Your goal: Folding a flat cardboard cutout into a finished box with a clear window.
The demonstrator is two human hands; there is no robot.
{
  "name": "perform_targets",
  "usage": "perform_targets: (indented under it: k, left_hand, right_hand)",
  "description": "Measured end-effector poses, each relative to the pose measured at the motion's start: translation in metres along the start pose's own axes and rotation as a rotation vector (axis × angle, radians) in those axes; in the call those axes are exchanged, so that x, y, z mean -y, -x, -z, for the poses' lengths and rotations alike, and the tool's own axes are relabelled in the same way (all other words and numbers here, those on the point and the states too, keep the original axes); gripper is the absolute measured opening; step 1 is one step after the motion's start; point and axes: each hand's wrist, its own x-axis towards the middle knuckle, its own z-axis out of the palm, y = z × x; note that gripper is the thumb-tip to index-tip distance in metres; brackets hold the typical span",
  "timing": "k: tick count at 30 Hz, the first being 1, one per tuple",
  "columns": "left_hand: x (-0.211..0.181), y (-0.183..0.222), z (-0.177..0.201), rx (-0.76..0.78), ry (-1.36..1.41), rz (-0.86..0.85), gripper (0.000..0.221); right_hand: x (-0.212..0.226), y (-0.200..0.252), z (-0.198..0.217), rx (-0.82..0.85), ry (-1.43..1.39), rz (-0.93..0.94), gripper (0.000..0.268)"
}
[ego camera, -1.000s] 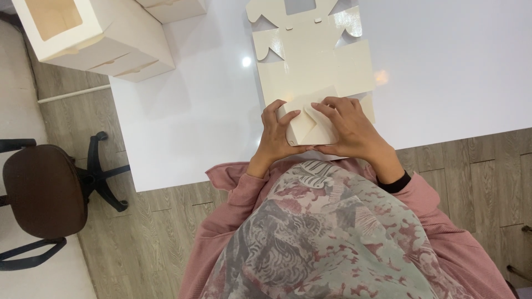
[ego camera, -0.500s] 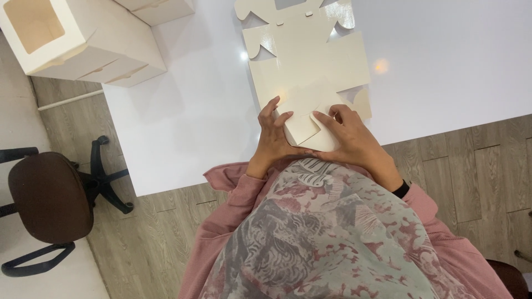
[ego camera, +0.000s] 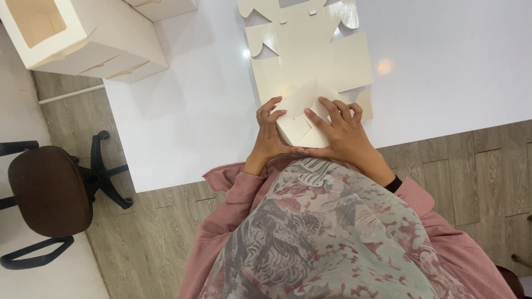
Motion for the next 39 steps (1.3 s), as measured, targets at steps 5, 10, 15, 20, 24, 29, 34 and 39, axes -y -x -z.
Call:
perform_targets:
  k: [5, 10, 15, 20, 24, 29, 34, 39]
  left_hand:
    - [0.008, 0.003, 0.004, -0.01, 0.063, 0.03, 0.104]
    - [0.012, 0.003, 0.003, -0.022, 0.11, 0.054, 0.102]
    - [0.045, 0.01, -0.013, -0.064, 0.009, -0.013, 0.103]
    - [0.043, 0.009, -0.014, -0.057, -0.044, -0.063, 0.1]
    - [0.036, 0.008, -0.008, -0.01, -0.06, -0.068, 0.097]
    - [0.026, 0.007, -0.001, 0.02, -0.01, -0.051, 0.091]
    - [0.022, 0.004, 0.0, 0.034, 0.021, -0.039, 0.087]
    - [0.025, 0.001, 0.001, 0.017, -0.016, -0.068, 0.086]
  right_hand:
    - [-0.006, -0.012, 0.027, 0.084, -0.029, -0.003, 0.1]
    - [-0.014, -0.036, 0.05, 0.287, -0.207, -0.057, 0.106]
    - [-0.012, -0.047, 0.045, 0.26, -0.218, -0.027, 0.109]
    - [-0.022, -0.044, 0.03, 0.242, -0.192, -0.079, 0.113]
    - [-0.035, -0.029, 0.01, 0.227, -0.268, -0.074, 0.107]
    - [-0.026, -0.025, 0.033, 0.307, -0.332, -0.109, 0.102]
    - [-0.032, -0.027, 0.028, 0.246, -0.343, -0.08, 0.102]
    - [-0.04, -0.034, 0.021, 0.038, -0.372, 0.106, 0.103]
